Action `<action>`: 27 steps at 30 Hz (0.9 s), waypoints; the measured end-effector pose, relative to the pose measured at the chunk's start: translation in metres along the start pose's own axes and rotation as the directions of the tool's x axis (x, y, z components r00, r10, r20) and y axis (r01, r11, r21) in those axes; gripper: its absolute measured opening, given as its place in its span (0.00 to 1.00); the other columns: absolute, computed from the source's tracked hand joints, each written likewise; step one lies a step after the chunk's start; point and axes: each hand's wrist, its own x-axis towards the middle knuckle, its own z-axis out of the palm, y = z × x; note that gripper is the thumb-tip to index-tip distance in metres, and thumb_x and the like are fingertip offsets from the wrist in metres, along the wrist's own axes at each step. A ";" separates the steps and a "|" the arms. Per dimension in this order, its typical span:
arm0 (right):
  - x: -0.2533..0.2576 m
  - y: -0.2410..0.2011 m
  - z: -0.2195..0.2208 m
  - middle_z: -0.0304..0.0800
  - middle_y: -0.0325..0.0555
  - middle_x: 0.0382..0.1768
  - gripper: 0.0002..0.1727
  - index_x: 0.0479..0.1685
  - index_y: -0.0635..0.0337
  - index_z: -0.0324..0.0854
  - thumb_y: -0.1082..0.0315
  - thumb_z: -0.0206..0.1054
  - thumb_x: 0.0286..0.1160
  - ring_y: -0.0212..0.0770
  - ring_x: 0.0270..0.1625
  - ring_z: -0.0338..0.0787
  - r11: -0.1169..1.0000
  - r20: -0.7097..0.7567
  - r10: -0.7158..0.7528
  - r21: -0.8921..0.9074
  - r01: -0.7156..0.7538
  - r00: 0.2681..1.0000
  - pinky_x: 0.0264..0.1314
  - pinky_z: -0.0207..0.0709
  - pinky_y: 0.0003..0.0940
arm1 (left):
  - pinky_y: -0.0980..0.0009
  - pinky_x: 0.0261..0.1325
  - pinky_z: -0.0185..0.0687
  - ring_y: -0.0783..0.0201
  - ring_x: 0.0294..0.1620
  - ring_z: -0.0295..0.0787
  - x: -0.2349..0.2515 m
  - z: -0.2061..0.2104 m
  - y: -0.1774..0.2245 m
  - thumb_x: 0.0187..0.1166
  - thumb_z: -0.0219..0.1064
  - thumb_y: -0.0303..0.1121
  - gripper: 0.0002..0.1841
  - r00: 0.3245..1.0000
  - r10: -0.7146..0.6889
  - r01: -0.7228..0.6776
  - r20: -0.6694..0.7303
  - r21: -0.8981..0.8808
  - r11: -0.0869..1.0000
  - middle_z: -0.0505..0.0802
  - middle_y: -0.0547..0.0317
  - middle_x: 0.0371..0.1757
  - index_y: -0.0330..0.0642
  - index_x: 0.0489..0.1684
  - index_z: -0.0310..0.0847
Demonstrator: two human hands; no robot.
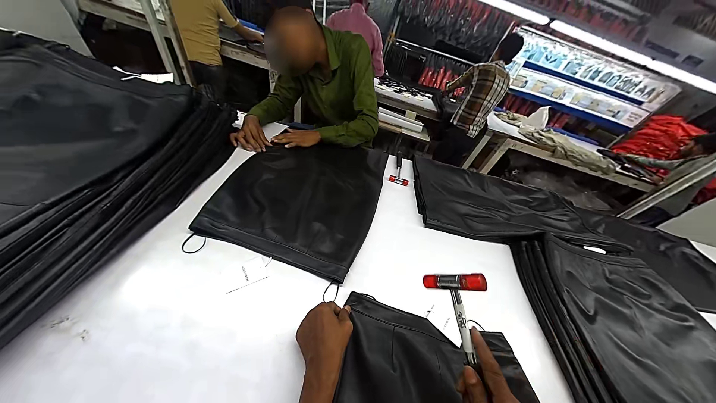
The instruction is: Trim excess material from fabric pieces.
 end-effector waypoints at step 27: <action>0.036 0.017 0.092 0.93 0.50 0.37 0.28 0.87 0.54 0.69 0.62 0.54 0.88 0.48 0.31 0.91 0.918 0.186 -0.077 -0.370 0.142 0.980 0.35 0.86 0.47 | 0.50 0.57 0.82 0.55 0.56 0.92 0.001 -0.004 -0.001 0.85 0.59 0.52 0.20 0.999 0.021 -0.022 0.048 0.014 1.000 0.96 0.55 0.48 0.49 0.44 0.93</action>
